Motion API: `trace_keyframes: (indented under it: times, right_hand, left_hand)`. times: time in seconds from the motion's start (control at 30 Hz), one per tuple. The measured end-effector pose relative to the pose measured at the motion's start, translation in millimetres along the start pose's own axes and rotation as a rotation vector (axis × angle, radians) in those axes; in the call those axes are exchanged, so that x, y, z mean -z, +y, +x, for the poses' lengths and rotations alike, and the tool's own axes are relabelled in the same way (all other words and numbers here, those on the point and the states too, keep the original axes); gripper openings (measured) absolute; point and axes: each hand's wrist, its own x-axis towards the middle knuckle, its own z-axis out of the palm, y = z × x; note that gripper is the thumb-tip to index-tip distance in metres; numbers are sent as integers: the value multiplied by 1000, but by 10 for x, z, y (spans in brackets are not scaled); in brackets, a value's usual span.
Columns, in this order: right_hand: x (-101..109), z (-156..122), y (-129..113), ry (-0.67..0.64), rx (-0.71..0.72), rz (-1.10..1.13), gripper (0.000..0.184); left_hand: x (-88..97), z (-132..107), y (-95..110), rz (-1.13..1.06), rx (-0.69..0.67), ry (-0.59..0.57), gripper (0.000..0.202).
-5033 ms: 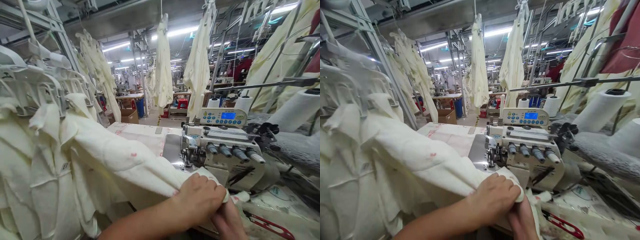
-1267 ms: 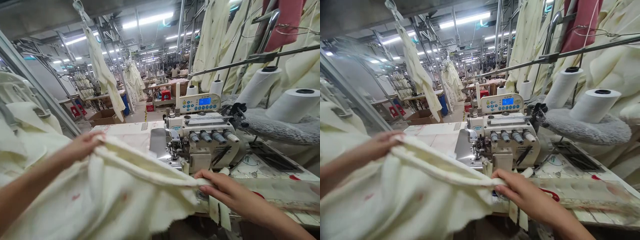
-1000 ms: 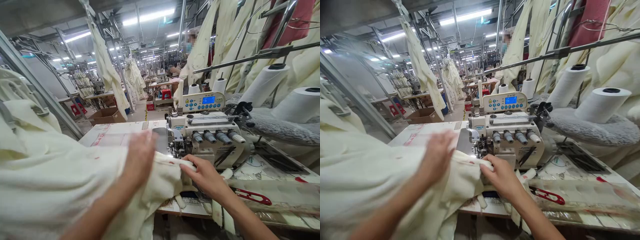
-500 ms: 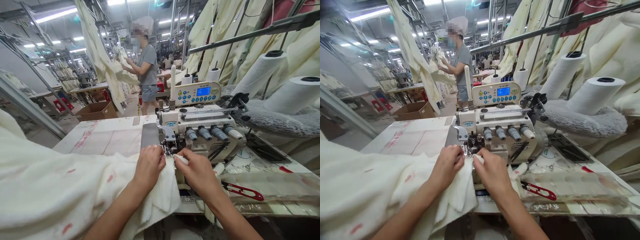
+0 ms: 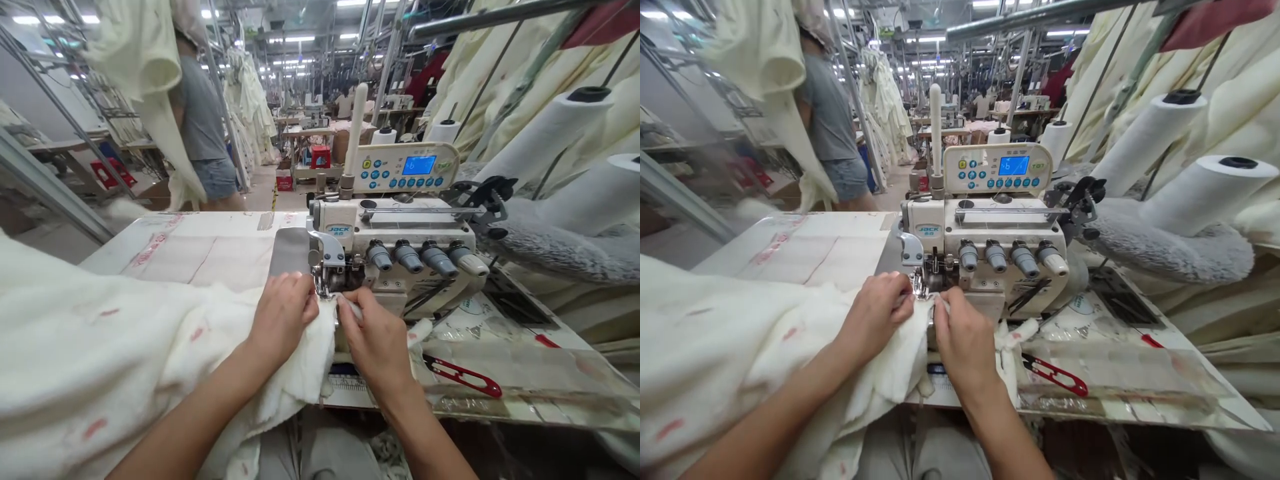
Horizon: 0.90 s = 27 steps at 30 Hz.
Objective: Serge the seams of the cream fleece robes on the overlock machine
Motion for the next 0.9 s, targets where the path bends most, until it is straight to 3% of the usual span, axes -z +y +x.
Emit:
trace_keyframes:
  times: [0.17, 0.3, 0.33, 0.47, 0.57, 0.77, 0.9]
  right_hand:
    - [-6, -45, -8, 37, 11, -91, 16]
    - [39, -303, -33, 328, 16, 0, 18]
    - [20, -381, -49, 345, -18, 85, 22]
    - [-146, -586, -149, 32, -266, 491, 24]
    - [-163, -585, -184, -19, -361, 618, 22]
    - [135, -418, -105, -221, -49, 319, 42]
    - [174, -368, -102, -272, 21, 163, 44]
  left_hand:
    - [10, 19, 11, 74, 29, -5, 13]
    - [90, 3, 0, 47, 21, -54, 14]
    - [114, -5, -8, 11, 8, -69, 15]
    - [174, -21, -38, -103, -1, -93, 13]
    - [181, -14, -60, -159, 21, -90, 11]
    - [162, 20, -95, -245, 29, -61, 9]
    - [115, 77, -83, -257, 44, -49, 10]
